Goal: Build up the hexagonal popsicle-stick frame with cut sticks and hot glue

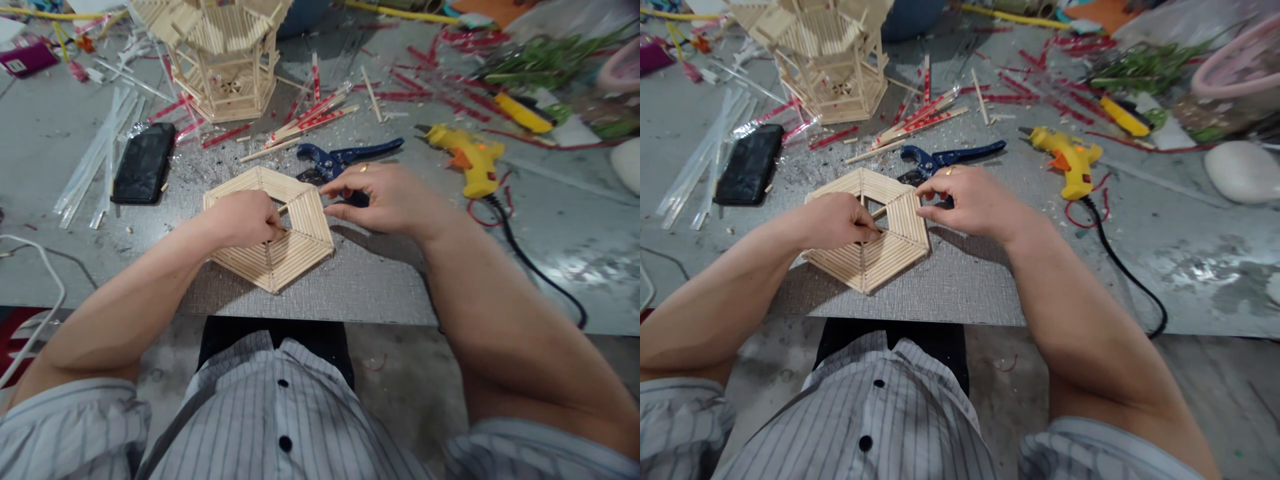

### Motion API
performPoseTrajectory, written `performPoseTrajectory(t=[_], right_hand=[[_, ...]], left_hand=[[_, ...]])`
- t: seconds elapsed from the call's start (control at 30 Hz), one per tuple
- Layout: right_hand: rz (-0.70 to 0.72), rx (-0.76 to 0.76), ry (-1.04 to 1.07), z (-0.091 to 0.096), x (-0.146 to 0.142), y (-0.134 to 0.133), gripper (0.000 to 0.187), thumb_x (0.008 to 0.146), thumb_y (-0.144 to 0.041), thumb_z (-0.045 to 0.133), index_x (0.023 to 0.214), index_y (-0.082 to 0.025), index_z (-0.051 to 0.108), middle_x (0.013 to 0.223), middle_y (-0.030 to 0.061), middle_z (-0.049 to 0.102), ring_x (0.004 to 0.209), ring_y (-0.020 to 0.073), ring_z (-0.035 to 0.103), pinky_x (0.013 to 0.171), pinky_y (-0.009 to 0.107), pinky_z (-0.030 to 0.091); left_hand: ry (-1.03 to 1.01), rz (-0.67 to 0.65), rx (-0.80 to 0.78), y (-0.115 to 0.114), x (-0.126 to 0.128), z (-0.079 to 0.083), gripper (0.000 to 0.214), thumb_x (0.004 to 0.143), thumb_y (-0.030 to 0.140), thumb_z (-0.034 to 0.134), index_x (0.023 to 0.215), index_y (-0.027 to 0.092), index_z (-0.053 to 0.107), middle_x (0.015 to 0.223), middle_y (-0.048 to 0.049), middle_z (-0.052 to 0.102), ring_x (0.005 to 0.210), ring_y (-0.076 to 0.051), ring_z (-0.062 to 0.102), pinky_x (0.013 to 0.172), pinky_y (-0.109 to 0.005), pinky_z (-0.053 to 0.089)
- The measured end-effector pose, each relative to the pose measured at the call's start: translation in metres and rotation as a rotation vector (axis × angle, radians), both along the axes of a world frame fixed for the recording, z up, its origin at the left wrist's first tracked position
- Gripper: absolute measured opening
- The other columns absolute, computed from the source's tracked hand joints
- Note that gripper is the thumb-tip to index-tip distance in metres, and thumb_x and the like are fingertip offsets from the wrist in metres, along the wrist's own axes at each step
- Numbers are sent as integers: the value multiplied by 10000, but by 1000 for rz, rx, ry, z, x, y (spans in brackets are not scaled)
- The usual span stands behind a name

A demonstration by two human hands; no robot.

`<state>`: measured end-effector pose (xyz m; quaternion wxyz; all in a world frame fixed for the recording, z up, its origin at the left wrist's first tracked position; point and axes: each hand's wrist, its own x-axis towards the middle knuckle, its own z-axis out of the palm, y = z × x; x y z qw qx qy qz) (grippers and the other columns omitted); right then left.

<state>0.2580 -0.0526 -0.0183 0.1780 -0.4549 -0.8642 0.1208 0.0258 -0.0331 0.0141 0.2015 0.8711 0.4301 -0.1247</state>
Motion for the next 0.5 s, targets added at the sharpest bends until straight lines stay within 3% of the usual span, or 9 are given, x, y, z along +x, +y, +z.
performPoseTrajectory(t=[0.5], right_hand=[[-14, -28, -17, 4, -2, -2, 316, 840, -438, 542, 1030, -240, 699, 952, 82, 695, 859, 242, 622, 757, 379, 457]], left_hand=[[12, -17, -9, 0, 1, 3, 322, 751, 353, 513, 906, 234, 769, 863, -13, 742, 717, -151, 619, 634, -256, 375]])
